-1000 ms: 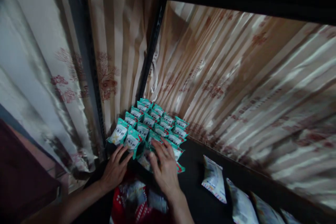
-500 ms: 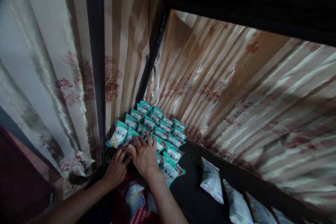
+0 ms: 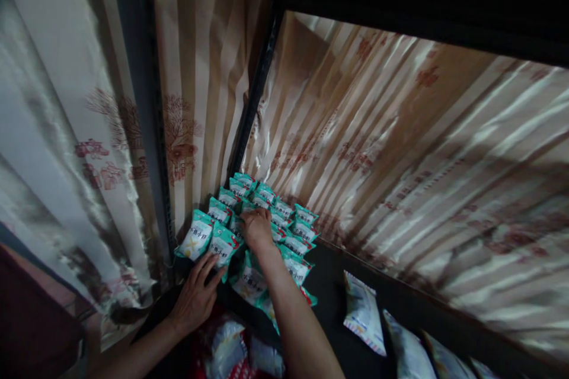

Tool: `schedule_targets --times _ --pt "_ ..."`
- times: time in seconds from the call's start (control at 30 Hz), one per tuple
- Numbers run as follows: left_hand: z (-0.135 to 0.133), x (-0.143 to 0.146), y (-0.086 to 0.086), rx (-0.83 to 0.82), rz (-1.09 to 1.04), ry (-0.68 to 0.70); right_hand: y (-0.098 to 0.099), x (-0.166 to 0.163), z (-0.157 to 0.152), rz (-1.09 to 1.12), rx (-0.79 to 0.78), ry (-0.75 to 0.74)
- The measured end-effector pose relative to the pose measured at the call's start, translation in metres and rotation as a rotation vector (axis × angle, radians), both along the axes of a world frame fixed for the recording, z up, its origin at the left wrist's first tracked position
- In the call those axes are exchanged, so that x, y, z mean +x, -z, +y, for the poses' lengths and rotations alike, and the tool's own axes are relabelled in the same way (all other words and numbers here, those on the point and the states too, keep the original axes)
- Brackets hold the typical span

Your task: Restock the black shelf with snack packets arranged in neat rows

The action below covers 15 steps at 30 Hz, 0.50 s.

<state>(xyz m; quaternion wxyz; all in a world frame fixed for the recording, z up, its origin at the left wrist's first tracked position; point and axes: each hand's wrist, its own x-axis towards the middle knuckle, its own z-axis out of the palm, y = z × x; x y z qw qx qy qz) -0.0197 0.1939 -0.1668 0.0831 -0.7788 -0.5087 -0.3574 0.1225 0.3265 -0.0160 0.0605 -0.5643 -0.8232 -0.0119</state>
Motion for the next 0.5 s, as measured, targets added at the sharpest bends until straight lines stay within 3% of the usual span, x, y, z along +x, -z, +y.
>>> schedule_targets --times 0.27,0.5 --pt "0.004 0.0 0.0 0.029 -0.005 -0.026 0.004 -0.016 0.005 0.015 0.016 0.028" --pt "0.006 0.002 0.004 0.057 0.03 -0.044 -0.005 -0.001 0.019 0.012 0.034 0.104"
